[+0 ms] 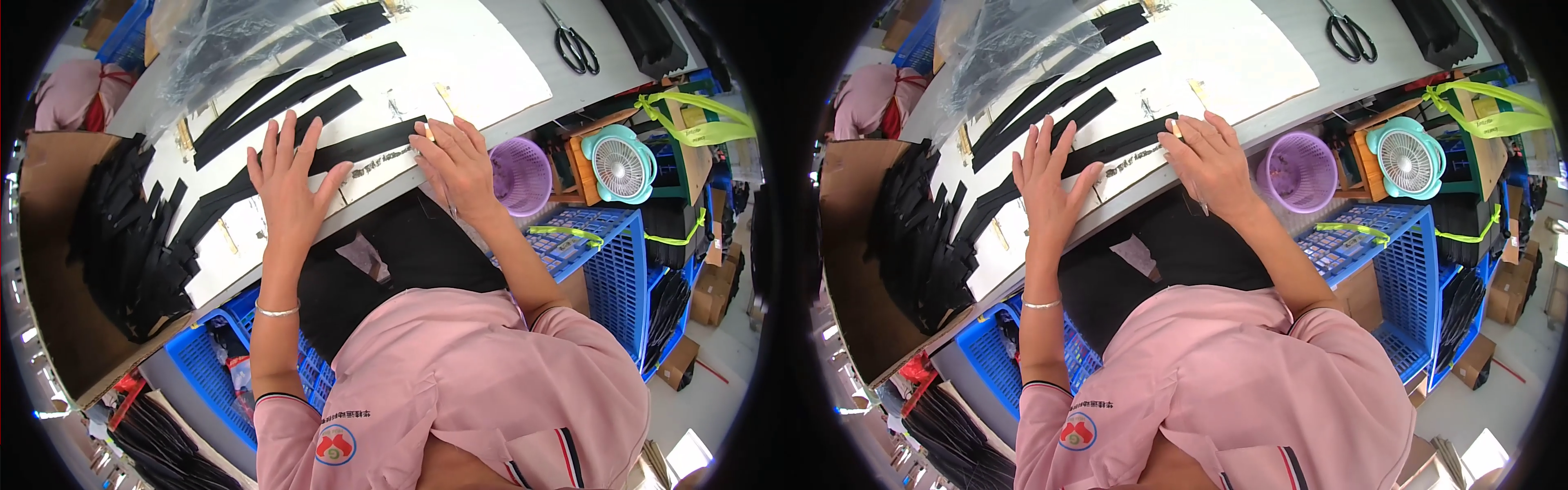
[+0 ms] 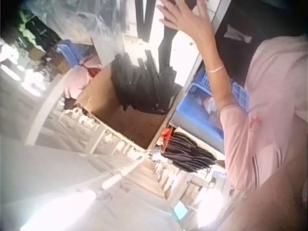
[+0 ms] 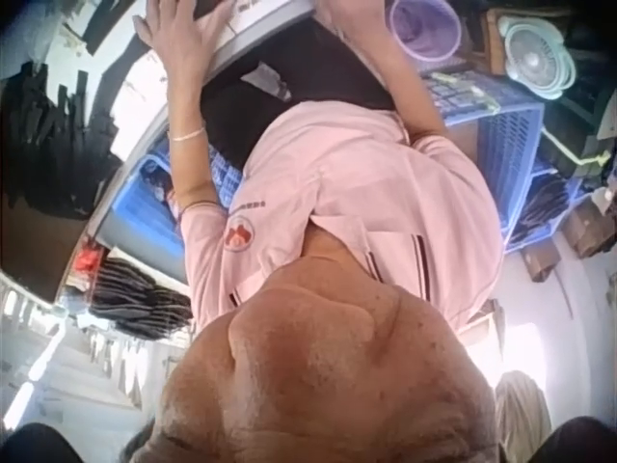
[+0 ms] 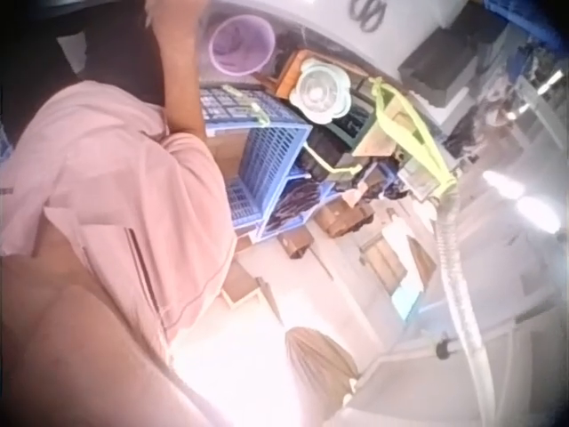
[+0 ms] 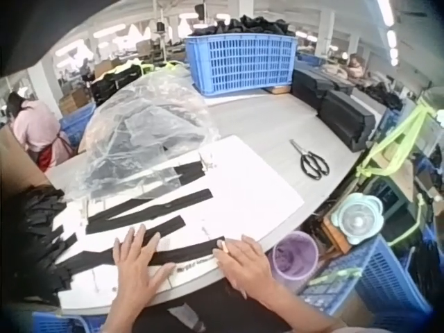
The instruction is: Using a pen to mark and align black webbing straps on a template board.
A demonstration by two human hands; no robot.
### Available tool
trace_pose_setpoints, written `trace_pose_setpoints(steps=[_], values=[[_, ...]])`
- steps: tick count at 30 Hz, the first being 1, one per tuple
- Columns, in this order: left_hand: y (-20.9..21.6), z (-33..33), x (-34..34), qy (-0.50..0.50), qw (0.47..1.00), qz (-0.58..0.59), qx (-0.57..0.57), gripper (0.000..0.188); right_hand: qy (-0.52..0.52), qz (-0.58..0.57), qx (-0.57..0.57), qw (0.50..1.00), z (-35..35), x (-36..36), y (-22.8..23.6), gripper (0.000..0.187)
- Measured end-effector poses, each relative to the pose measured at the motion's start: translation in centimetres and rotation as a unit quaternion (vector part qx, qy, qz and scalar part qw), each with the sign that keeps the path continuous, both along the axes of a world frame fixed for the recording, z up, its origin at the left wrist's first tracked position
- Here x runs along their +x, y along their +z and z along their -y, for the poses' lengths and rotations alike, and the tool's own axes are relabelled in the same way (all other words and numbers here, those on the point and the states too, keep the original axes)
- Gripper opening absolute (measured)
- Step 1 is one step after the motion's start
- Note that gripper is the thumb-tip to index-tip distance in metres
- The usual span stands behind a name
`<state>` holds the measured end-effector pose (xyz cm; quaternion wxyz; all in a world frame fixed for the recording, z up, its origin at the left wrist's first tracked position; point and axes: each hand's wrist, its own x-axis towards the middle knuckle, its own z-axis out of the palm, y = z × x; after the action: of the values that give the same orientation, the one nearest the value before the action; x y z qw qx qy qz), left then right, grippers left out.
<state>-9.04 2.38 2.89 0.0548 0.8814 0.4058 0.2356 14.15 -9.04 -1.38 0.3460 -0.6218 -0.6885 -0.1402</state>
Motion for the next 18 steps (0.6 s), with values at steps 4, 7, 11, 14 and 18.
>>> trace_pose_setpoints(steps=[4,7,11,14,18], values=[[-1.0,1.0,-1.4,-0.027,0.998,0.009,-0.056,0.051,-0.011,0.013,-0.012,1.0,-0.2,0.7,0.0,0.036],[-1.3,2.0,-1.8,-0.012,0.999,0.006,-0.035,0.051,-0.066,0.011,-0.007,0.998,-0.7,2.4,-0.2,0.035],[-1.0,3.5,-3.3,0.051,0.998,-0.011,-0.026,0.052,-0.041,-0.008,-0.012,0.999,-0.9,3.1,-0.4,0.034],[-0.4,5.6,-4.8,0.097,0.995,-0.005,-0.018,0.057,-0.041,-0.007,-0.023,0.999,-0.3,3.1,-0.4,0.033],[-0.9,8.7,-6.7,0.139,0.986,0.006,-0.091,0.061,-0.039,0.014,-0.001,0.999,-0.2,3.1,-1.0,0.031]])
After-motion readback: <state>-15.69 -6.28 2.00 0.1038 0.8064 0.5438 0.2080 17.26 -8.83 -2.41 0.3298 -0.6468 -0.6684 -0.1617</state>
